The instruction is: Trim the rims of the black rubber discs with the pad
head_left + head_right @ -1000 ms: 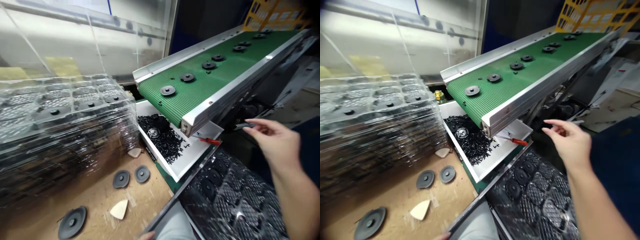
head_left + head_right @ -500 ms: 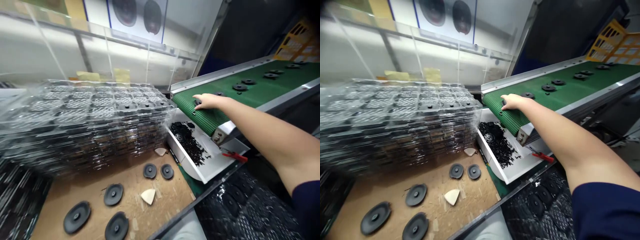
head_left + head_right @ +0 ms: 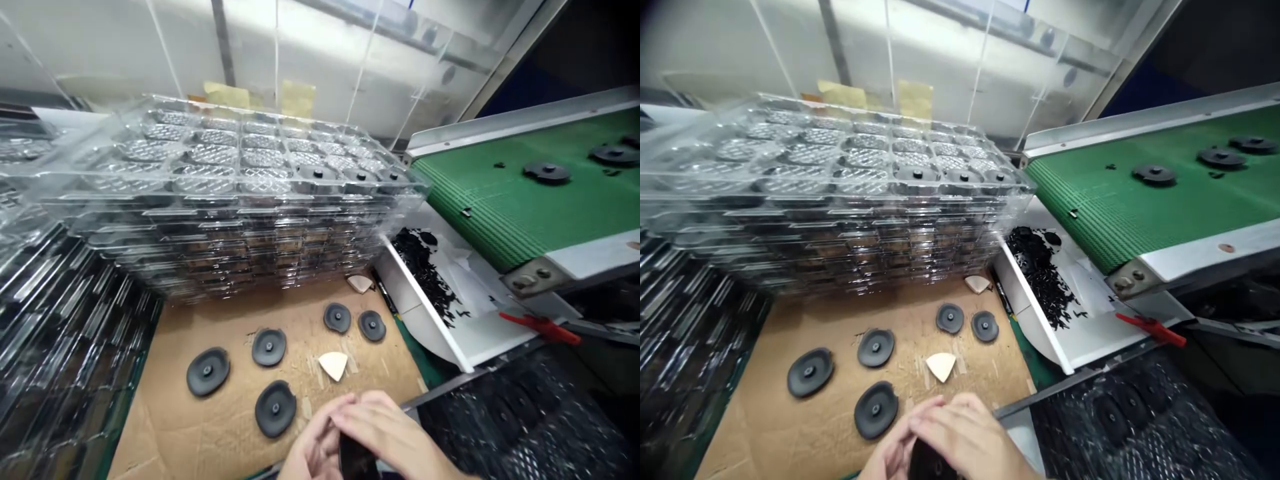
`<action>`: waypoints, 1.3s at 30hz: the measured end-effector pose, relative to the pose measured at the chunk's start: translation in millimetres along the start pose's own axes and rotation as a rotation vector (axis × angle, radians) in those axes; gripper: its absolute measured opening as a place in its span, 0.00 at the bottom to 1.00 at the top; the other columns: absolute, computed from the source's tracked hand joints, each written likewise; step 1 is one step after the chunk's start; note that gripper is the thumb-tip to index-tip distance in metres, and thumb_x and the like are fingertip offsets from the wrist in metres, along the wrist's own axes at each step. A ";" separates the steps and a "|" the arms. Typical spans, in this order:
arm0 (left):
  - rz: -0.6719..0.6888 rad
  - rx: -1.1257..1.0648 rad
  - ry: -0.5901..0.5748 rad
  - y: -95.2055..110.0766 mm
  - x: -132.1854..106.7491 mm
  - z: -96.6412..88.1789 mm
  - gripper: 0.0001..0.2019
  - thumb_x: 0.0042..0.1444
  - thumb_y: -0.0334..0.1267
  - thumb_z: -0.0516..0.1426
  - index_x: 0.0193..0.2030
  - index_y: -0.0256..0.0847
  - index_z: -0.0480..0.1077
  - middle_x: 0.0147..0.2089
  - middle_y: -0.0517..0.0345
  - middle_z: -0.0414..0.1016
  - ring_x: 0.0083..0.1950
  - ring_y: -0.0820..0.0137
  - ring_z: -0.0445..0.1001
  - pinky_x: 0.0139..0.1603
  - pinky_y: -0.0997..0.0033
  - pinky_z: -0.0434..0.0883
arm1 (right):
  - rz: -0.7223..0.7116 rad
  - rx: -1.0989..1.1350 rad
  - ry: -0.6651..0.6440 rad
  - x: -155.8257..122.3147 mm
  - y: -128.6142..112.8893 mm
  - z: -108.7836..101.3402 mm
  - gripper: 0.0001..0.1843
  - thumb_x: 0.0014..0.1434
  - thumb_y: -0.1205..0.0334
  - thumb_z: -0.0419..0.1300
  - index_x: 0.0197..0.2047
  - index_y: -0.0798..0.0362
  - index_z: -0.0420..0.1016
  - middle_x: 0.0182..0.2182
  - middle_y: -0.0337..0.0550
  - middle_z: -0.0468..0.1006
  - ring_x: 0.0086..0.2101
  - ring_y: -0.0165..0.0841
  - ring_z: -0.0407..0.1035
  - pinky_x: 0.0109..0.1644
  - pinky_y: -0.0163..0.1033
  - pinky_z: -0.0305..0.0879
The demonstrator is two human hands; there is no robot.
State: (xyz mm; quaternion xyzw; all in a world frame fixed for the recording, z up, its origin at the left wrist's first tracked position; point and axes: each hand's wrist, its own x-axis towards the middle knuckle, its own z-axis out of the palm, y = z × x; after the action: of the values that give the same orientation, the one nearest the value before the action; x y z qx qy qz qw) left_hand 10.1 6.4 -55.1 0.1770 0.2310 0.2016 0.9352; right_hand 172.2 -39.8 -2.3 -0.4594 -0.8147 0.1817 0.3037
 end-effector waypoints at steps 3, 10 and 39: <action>-0.014 -0.102 0.053 4.6 -13.5 -14.2 0.32 0.37 0.44 0.70 0.54 0.49 0.72 0.52 0.45 0.77 0.57 0.50 0.72 0.60 0.48 0.64 | 0.181 0.018 0.056 -10.8 10.0 33.8 0.36 0.61 0.50 0.56 0.69 0.48 0.47 0.54 0.50 0.73 0.52 0.42 0.69 0.54 0.43 0.68; 0.203 -0.303 0.309 35.9 -45.0 -18.4 0.19 0.51 0.44 0.62 0.51 0.52 0.73 0.61 0.56 0.71 0.58 0.52 0.71 0.55 0.60 0.71 | 0.574 -0.076 0.190 -6.9 65.1 56.1 0.19 0.65 0.55 0.50 0.52 0.57 0.72 0.45 0.60 0.72 0.36 0.40 0.74 0.38 0.46 0.75; 0.233 -0.014 0.349 45.1 -31.7 46.4 0.33 0.26 0.47 0.72 0.45 0.43 0.77 0.44 0.55 0.81 0.44 0.66 0.78 0.47 0.75 0.72 | 0.191 0.076 0.062 46.4 -32.5 -36.0 0.12 0.61 0.73 0.50 0.46 0.56 0.70 0.30 0.41 0.75 0.28 0.31 0.65 0.33 0.38 0.60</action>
State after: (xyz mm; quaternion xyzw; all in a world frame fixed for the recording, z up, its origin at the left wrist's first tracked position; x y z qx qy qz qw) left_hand -5.6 19.4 14.1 0.1586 0.3663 0.3376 0.8525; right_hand 157.0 -15.9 58.7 -0.5284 -0.7500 0.2263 0.3271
